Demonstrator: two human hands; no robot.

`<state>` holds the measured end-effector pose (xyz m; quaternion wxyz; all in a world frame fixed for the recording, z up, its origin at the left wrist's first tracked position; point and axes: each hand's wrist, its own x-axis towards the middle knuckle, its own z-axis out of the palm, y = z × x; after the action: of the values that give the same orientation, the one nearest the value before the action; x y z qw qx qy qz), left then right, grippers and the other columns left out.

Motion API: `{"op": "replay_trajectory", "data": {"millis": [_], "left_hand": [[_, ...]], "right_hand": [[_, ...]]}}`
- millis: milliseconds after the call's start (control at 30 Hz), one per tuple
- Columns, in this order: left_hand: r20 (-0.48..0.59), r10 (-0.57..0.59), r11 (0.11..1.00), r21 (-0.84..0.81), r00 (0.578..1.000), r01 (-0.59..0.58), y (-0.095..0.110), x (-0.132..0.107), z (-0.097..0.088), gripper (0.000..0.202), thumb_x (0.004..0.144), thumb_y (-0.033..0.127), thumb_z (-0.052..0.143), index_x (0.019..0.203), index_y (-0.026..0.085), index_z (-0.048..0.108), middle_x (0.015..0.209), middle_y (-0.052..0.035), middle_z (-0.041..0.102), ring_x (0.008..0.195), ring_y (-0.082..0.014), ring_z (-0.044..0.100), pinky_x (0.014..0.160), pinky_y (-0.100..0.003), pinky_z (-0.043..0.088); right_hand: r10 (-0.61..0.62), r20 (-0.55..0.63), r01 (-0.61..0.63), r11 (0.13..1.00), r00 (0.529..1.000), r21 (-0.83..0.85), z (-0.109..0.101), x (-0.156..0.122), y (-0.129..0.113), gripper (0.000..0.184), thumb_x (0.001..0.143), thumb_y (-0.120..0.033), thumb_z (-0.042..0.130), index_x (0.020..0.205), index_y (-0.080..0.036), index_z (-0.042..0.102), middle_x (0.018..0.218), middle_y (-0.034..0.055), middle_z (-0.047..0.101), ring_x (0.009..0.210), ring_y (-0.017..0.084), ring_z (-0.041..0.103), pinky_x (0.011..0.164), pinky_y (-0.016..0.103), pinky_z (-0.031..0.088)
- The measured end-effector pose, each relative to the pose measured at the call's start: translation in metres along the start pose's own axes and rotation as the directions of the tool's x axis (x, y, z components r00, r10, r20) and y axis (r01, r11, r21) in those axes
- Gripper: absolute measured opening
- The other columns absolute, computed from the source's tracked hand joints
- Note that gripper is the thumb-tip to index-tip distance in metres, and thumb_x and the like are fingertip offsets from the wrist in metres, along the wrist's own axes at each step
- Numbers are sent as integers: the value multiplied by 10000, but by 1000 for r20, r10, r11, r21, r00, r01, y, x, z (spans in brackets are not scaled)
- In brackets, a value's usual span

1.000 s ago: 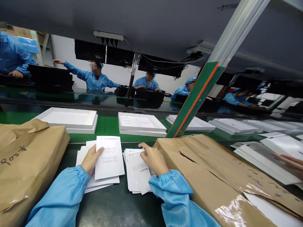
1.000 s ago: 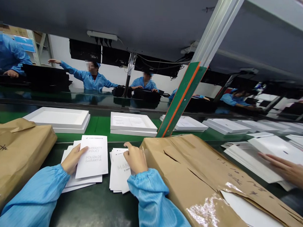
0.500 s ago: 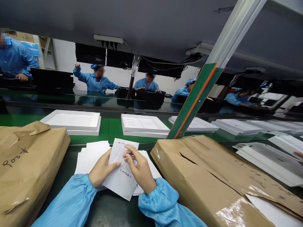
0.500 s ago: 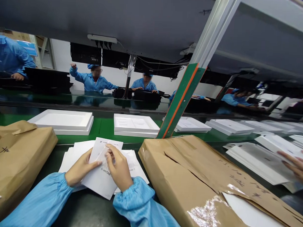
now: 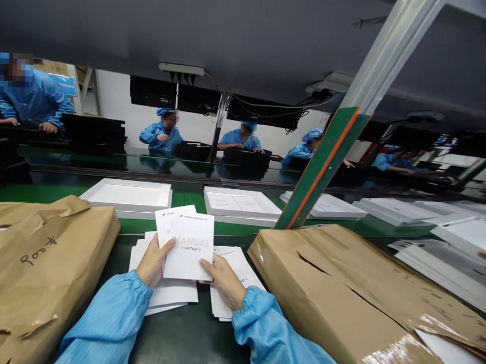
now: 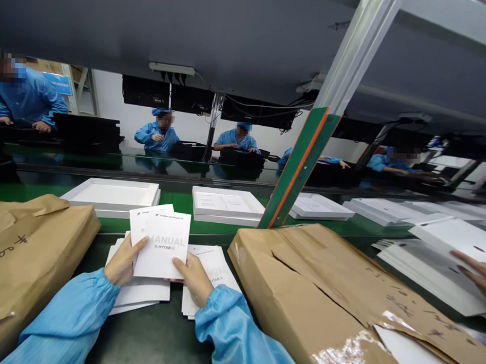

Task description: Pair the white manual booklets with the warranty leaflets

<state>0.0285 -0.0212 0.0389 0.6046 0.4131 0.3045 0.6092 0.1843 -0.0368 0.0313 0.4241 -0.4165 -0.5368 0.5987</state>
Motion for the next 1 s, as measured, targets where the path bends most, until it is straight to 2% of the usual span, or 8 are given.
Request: {"op": "replay_trajectory", "data": {"millis": [100, 167, 267, 367, 500, 633, 700, 1000], "left_hand": [[143, -207, 978, 35, 968, 204, -3, -4, 2, 519, 661, 391, 506, 1116, 177, 378, 992, -111, 561, 839, -216, 546, 673, -323, 454], [139, -323, 944, 114, 936, 308, -5, -5, 2, 520, 664, 407, 494, 1120, 194, 366, 951, -108, 578, 784, -209, 567, 599, -309, 469], [80, -375, 913, 207, 924, 353, -6, -5, -1, 528, 669, 431, 473, 1131, 220, 329, 912, -97, 588, 683, -189, 591, 510, -277, 465], [110, -344, 914, 267, 932, 306, -5, -2, -7, 532, 666, 427, 479, 1123, 204, 321, 913, -105, 579, 609, -168, 590, 460, -239, 441], [211, -205, 933, 337, 956, 125, -5, 4, -16, 483, 666, 354, 513, 1072, 150, 350, 945, -123, 547, 523, -119, 559, 381, -178, 351], [210, -139, 926, 373, 968, 52, -8, 6, -22, 416, 689, 337, 487, 1029, 131, 362, 939, -123, 534, 493, -99, 534, 370, -176, 305], [214, -129, 927, 372, 968, 41, -9, 6, -23, 413, 691, 337, 483, 1028, 137, 351, 951, -123, 526, 497, -100, 531, 370, -177, 295], [278, -195, 892, 450, 940, 52, -15, 8, -28, 471, 650, 314, 528, 1046, 147, 334, 954, -106, 528, 590, -128, 549, 437, -198, 346]], "right_hand": [[-60, -130, 56, 998, 990, -37, -5, 1, -5, 303, 715, -357, 453, 938, -153, 448, 758, 37, 605, 561, 117, 577, 502, 233, 441], [-76, -166, 65, 996, 983, -68, -10, 4, -7, 300, 712, -354, 458, 937, -157, 440, 760, 36, 603, 544, 109, 578, 484, 217, 438], [-69, -189, 50, 993, 979, -105, -18, 7, -7, 292, 709, -354, 462, 929, -165, 430, 778, 37, 595, 474, 92, 567, 434, 201, 420], [-79, -185, 50, 987, 980, -156, -23, 8, -5, 265, 707, -355, 464, 881, -156, 442, 636, 14, 598, 392, 81, 527, 368, 180, 361], [-65, -129, 47, 989, 989, -143, -26, 9, -5, 264, 691, -377, 479, 798, -136, 471, 369, -42, 505, 300, 58, 406, 318, 161, 248], [-16, -25, 19, 994, 1000, 110, -25, 10, -6, 271, 626, -362, 559, 760, -135, 497, 552, -7, 569, 383, 36, 435, 351, 154, 268], [8, 30, -12, 990, 1000, 138, -25, 11, -4, 276, 607, -349, 578, 755, -129, 501, 630, 12, 587, 396, 29, 446, 364, 156, 290], [2, -36, -9, 983, 999, -185, -32, 19, 12, 334, 659, -402, 479, 831, -120, 435, 558, 9, 590, 345, 73, 501, 326, 171, 311]]}}
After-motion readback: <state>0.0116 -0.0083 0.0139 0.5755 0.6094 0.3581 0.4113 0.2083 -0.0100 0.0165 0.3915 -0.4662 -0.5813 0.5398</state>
